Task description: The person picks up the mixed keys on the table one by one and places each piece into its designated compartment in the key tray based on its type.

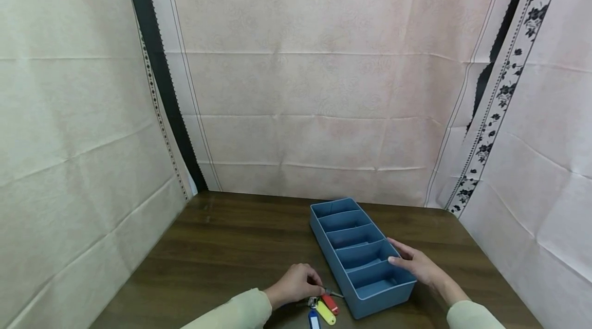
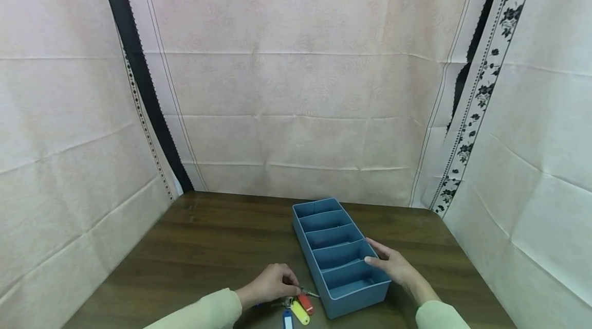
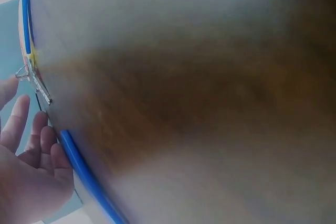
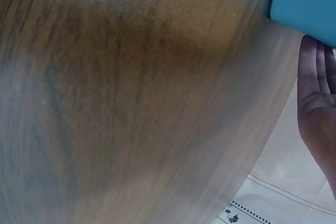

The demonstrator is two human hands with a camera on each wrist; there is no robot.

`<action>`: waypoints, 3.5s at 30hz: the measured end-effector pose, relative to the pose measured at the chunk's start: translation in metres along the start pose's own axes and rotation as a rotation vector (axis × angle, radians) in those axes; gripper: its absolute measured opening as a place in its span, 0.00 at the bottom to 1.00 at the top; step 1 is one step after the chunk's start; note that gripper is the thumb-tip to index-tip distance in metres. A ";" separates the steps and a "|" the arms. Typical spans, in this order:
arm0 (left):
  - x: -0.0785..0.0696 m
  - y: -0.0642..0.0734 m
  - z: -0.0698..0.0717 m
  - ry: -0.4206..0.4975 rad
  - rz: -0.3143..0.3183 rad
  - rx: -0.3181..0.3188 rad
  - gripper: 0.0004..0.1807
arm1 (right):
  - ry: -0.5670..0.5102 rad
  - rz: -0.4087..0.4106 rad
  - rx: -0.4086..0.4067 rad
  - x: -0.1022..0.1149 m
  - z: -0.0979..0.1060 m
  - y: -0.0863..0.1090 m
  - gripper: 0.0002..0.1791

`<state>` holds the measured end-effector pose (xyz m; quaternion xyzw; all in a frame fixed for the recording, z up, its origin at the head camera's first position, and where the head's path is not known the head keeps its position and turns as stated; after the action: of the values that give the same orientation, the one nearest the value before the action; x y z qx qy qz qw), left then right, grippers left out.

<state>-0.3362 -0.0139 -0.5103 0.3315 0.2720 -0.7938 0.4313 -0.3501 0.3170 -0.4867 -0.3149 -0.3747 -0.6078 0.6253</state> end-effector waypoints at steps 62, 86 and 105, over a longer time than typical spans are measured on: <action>-0.026 -0.029 0.047 0.094 -0.039 -0.195 0.06 | 0.000 -0.001 -0.009 -0.002 -0.001 0.000 0.39; -0.064 -0.069 0.073 0.162 -0.055 -0.296 0.06 | -0.018 -0.007 -0.010 -0.002 0.000 0.001 0.38; -0.085 -0.112 0.050 0.208 -0.052 -0.274 0.11 | -0.029 -0.026 -0.019 -0.004 -0.001 -0.001 0.39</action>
<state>-0.4128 0.0467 -0.3972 0.3429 0.4292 -0.7217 0.4211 -0.3513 0.3189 -0.4909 -0.3247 -0.3817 -0.6147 0.6090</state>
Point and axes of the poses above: each hand's wrist, its own y-axis away from the middle knuckle, its own z-axis out of the back of the hand, x = y × z, the point moved 5 cm from there along -y, towards the middle knuckle, and after that the axes turned 7 degrees about -x, right-handed, at the moved point
